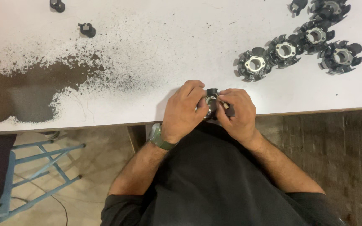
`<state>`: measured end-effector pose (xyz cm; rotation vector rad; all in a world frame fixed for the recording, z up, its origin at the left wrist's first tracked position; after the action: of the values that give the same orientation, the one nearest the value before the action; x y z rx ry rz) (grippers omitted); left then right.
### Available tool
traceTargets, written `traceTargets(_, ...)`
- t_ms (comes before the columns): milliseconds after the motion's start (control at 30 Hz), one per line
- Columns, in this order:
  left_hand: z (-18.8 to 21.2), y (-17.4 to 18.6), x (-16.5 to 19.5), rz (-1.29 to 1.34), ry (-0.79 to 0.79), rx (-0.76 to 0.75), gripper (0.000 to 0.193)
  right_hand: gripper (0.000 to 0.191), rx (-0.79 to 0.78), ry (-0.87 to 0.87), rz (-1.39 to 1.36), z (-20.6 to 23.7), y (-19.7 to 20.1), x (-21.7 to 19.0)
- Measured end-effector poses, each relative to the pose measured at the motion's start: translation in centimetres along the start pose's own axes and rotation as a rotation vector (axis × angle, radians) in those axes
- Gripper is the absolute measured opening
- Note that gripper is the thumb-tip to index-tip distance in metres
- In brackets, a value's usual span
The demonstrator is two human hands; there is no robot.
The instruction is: The person sits at a white workbench assembling omni wheels, fitting black roller components onto wheel hubs one at a time and using a small hex key to tighten them, placing finished wheels in a growing pile on the table.
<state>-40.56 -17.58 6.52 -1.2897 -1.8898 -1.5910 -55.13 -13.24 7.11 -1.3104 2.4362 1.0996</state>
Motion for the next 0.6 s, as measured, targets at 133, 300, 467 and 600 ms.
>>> traceTargets(133,0.6,0.5,1.5,-0.098,-0.134,0.04,0.017,0.035,-0.005,0.0,0.004,0.2,-0.1,0.2)
traceTargets(300,0.7,-0.4,2.6,-0.19,-0.183,-0.018,0.015,0.04,0.002,0.044,0.016,0.4,-0.2,0.0)
traceTargets(467,0.3,-0.3,2.5,-0.124,-0.098,-0.009,0.017,0.043,-0.005,0.062,-0.004,0.4,0.1,-0.1)
traceTargets(600,-0.3,0.6,2.3,-0.078,-0.093,-0.002,0.015,0.043,-0.002,0.04,0.01,0.5,0.3,0.1)
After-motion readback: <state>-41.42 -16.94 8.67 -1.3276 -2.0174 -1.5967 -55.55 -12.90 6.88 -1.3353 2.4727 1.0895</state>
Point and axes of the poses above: each hand's wrist, its own z-axis away from the middle knuckle, its own y-axis out of the back of the hand, x = y × z, the point moved 9 cm from there along -z, towards the middle knuckle, and after that the axes turned 6 degrees about y, right-handed, at the moved point
